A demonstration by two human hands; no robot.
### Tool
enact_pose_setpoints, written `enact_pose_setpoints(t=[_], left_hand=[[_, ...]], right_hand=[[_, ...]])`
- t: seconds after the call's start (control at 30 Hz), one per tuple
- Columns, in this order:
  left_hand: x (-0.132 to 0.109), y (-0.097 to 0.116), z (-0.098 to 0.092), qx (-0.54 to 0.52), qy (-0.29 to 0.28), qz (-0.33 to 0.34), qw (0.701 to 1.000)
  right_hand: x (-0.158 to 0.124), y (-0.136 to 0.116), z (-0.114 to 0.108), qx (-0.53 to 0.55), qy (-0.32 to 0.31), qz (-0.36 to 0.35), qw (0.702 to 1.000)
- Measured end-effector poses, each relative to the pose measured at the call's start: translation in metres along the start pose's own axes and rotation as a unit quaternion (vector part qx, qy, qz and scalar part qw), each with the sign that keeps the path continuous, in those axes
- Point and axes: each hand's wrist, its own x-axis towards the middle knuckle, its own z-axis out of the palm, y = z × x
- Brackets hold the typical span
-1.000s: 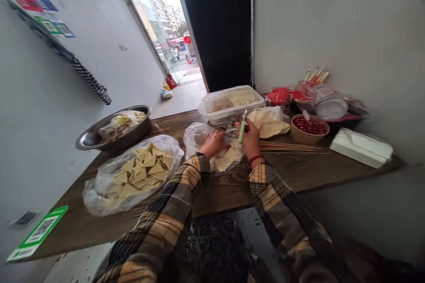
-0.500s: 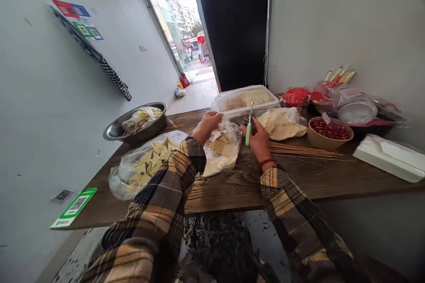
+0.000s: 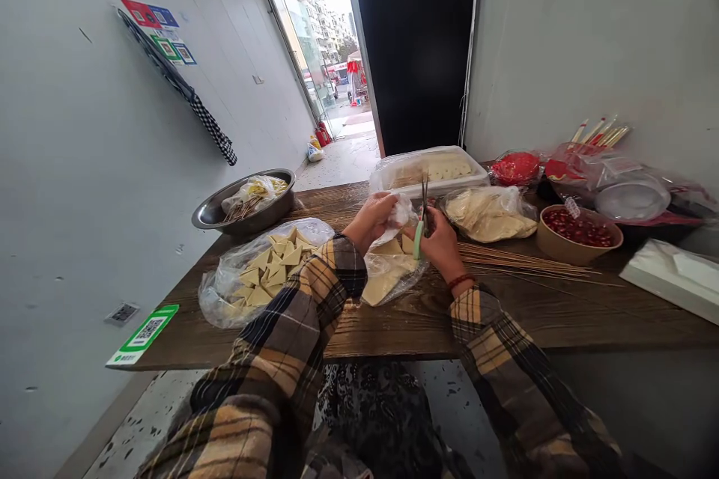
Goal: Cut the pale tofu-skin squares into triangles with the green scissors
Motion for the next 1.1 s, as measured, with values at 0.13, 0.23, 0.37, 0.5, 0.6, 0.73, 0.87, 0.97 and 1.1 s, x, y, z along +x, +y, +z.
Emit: enact_pose_setpoints(t=[0.13, 0.23, 0.37, 0.5, 0.6, 0.73, 0.87, 0.97, 1.1], left_hand=[[-0.008, 0.014, 0.003, -0.005, -0.052, -0.016, 0.999], [-0.011, 0.014, -0.008, 0.017, -0.091, -0.010, 0.996], [-0.003, -0.001, -0.031, 0.203, -0.052, 0.088, 0.974], [0.011, -0.020, -0.050, 0.476, -0.006, 0.188, 0.859], [0.018, -0.034, -0.061, 0.537, -0.047, 0.183, 0.822], [0.025, -0.053, -0.068, 0.396, -0.020, 0.081, 0.915], [0.031, -0.067, -0.067, 0.305, -0.022, 0.053, 0.951], [0.030, -0.066, -0.066, 0.233, -0.019, 0.064, 0.970], [0.025, -0.049, -0.064, 0.126, -0.024, 0.084, 0.988]], right_hand=[[0.000, 0.000, 0.000, 0.038, 0.018, 0.060, 0.997], [0.001, 0.002, 0.001, 0.100, 0.015, 0.110, 0.989], [0.003, 0.000, 0.003, 0.196, 0.015, 0.170, 0.966], [0.004, -0.005, 0.001, 0.276, 0.015, 0.203, 0.939], [0.004, -0.010, -0.001, 0.325, 0.002, 0.219, 0.920], [0.001, -0.016, -0.004, 0.371, -0.025, 0.230, 0.899], [0.000, -0.020, -0.008, 0.395, -0.053, 0.228, 0.888], [0.000, -0.021, -0.012, 0.405, -0.056, 0.225, 0.884], [0.001, -0.024, -0.015, 0.422, -0.053, 0.217, 0.879]])
